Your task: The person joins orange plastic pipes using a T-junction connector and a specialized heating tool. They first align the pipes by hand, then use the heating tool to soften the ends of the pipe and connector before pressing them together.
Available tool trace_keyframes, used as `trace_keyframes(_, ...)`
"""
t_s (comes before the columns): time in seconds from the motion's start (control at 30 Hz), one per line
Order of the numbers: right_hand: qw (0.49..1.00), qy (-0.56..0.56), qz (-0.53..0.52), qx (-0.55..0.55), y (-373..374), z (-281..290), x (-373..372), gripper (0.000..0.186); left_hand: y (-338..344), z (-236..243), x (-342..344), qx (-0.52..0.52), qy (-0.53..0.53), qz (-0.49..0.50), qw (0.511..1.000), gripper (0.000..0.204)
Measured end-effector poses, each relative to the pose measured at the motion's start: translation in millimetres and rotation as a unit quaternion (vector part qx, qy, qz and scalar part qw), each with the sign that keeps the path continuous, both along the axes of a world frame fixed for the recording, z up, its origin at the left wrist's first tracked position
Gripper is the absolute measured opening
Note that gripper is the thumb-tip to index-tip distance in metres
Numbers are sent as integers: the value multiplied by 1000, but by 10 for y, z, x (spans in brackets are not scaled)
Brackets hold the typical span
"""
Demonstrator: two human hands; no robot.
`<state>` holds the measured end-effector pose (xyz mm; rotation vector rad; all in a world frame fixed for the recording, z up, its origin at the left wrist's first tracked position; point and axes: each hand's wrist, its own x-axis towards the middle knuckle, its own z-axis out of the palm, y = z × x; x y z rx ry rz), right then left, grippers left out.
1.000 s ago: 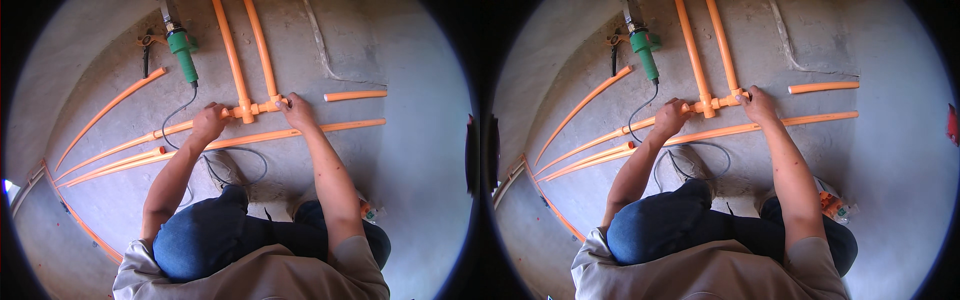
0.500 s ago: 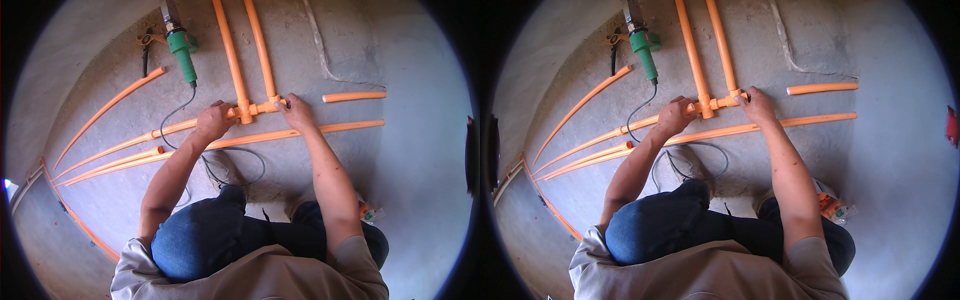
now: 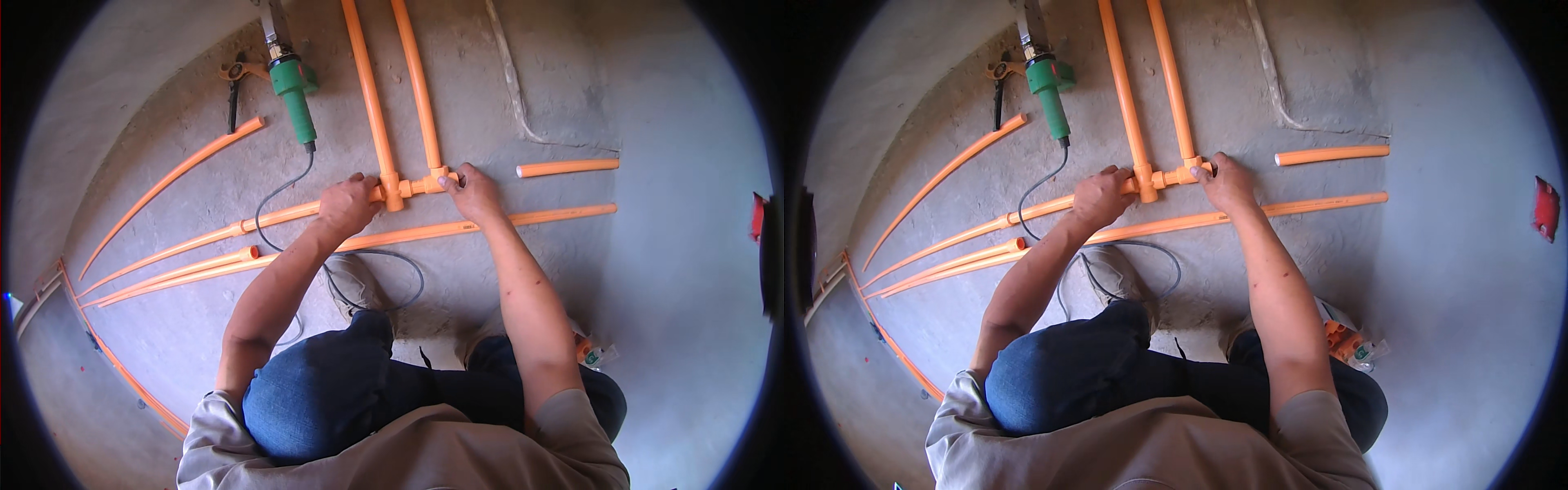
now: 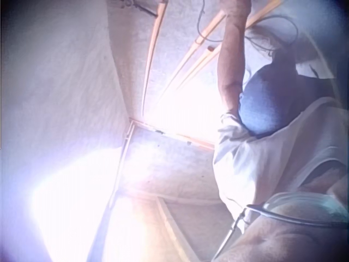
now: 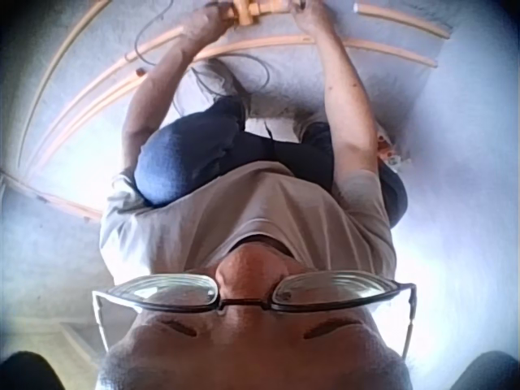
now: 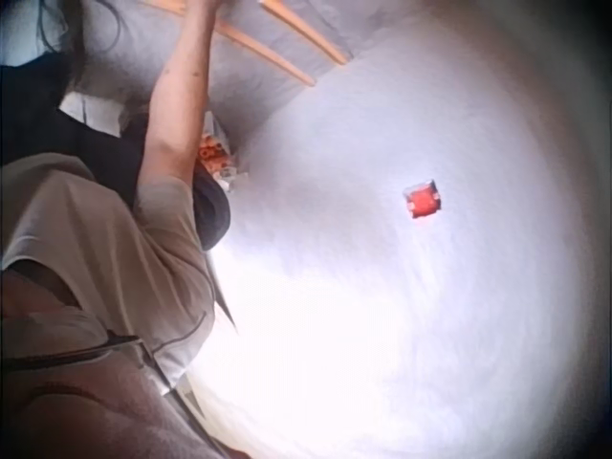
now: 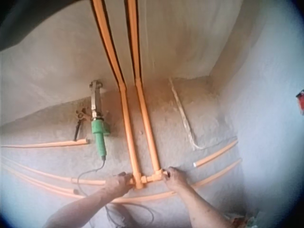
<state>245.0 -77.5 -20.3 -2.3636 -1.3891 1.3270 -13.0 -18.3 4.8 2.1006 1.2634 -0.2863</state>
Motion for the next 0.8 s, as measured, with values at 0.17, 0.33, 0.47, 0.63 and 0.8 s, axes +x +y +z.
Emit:
trace_keyframes(0.17, 1000, -1, 0, 11, -22, 11, 5, 49, 7, 6, 17, 0, 7, -12, 1000, 33)
trace_keyframes(0.33, 1000, 7, -9, 12, -20, 54, 4, 48, 17, 45, 8, -5, 8, -12, 1000, 34)
trace_keyframes(0.47, 999, -19, 32, 15, -37, -11, 53, 49, 53, 35, 58, -7, 22, -27, 999, 36)
trace_keyframes(0.63, 999, 46, 11, -6, 71, 60, 114, 51, 54, 80, 16, -5, 23, -28, 999, 39)
trace_keyframes(0.8, 995, -28, 90, -14, 106, 14, 61, 49, -30, -47, -87, 8, 38, -21, 999, 42)
